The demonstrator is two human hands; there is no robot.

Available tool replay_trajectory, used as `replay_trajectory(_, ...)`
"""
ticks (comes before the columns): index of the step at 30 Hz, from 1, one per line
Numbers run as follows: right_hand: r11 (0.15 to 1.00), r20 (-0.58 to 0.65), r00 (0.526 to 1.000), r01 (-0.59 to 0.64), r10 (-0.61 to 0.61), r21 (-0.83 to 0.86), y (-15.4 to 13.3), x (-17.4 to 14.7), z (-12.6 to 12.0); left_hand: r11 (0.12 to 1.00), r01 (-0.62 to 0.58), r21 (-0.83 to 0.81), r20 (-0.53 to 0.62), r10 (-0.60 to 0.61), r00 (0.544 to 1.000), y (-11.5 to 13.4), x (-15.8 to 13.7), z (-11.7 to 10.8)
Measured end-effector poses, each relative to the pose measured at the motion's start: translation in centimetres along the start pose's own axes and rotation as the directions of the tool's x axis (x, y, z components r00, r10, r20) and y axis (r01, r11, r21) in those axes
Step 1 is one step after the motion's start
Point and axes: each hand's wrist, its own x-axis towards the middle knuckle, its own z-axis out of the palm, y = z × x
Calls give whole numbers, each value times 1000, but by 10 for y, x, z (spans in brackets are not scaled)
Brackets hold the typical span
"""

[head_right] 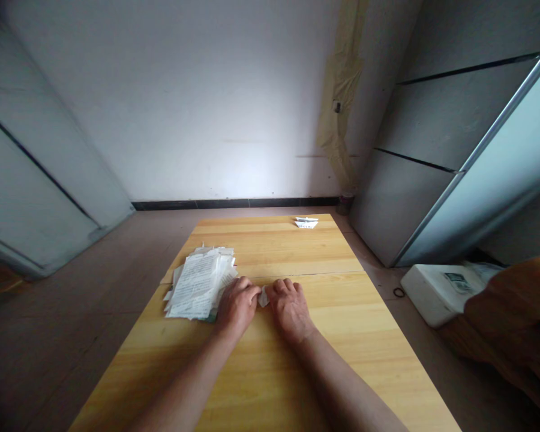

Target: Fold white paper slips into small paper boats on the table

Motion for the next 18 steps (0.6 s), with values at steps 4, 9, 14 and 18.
replay_trajectory(4,999,-1,1000,-27,27,-19,-4,3,0,1000,14,23,9,-14,1000,2,-1,-1)
replay_trajectory(9,998,17,1000,-24,25,-52,-5,4,-1,997,66,34,22,-67,998,6,-3,-5)
replay_trajectory(14,999,-23,1000,-11,10,-42,-2,1,-1,997,77,7,63,-77,995,7,-2,-6)
replay_trajectory(18,998,-22,1000,-13,12,-57,-2,2,2,997,79,-6,76,-78,994,6,-1,-5)
